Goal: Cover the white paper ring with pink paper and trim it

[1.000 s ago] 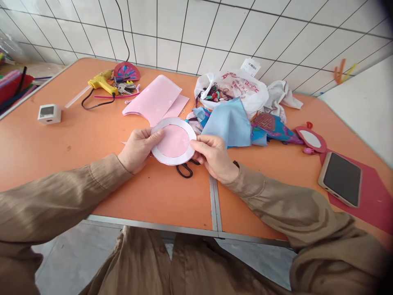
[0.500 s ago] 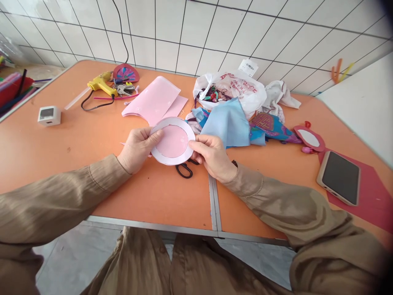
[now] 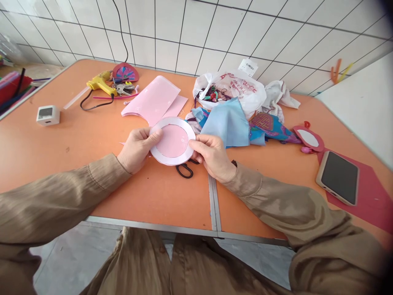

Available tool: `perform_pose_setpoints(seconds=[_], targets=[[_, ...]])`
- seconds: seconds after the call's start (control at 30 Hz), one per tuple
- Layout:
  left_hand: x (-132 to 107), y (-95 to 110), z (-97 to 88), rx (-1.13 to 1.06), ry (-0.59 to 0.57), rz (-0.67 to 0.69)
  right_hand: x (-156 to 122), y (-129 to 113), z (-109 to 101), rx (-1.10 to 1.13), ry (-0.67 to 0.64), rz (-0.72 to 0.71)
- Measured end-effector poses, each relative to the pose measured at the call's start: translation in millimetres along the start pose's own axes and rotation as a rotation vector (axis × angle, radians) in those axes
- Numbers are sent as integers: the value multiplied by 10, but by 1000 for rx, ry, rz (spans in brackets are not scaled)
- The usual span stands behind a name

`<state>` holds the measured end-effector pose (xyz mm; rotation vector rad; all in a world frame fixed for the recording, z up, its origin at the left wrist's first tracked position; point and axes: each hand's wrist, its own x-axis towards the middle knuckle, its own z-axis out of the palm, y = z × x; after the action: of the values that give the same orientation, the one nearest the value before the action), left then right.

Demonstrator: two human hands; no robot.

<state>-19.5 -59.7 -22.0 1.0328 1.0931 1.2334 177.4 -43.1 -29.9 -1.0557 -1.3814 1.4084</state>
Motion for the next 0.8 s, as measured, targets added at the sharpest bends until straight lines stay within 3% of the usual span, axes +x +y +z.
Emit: perform_pose_setpoints(seconds=[0.33,0.67,0.8], targets=[[-19,46,-27,-24,-222,-138,-11,-34,12,25,58,-53],[-28,75,18,14,-207,-158,2,-5,-7,30,56,-68],[-39,79,13,-55,-269,-282,-3,0,-7,12,88,-102]])
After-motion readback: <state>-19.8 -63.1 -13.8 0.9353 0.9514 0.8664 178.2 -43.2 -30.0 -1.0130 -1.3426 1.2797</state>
